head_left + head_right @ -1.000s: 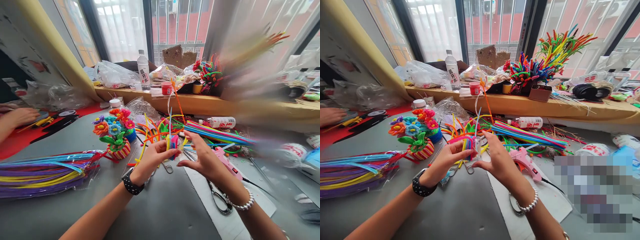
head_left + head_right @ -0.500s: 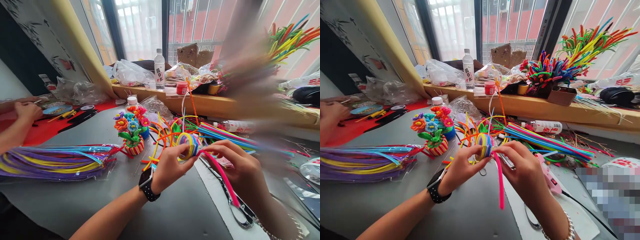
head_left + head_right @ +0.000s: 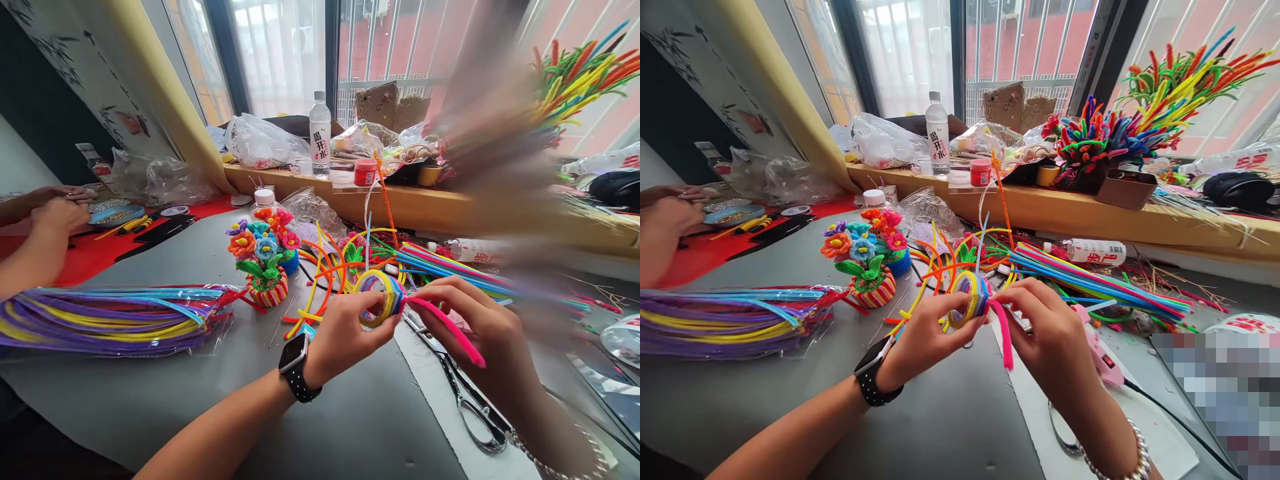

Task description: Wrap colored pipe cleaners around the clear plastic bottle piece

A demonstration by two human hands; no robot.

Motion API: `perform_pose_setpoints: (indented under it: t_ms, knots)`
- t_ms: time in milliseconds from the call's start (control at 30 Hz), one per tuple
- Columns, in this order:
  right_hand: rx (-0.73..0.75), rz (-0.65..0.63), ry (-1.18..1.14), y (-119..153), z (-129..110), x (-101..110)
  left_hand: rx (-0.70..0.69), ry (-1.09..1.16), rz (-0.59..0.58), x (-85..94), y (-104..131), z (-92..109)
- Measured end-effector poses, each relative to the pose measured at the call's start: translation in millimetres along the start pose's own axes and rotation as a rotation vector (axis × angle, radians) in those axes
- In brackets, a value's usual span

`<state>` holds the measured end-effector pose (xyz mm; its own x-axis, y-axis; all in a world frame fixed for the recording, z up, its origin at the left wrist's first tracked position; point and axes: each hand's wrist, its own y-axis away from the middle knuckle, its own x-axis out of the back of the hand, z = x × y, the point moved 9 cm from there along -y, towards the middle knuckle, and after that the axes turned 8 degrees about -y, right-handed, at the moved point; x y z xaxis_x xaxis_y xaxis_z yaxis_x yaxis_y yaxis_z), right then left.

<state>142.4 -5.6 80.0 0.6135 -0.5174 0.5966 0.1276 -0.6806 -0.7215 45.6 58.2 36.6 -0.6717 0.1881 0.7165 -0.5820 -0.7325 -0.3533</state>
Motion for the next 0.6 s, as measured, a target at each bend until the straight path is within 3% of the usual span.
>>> perform_pose_setpoints:
  t_ms: [600]
  knots:
    - [0.011, 0.019, 0.014, 0.0, 0.1, 1.0, -0.017, 0.013, 0.065, 3.8, 1.6, 1.8]
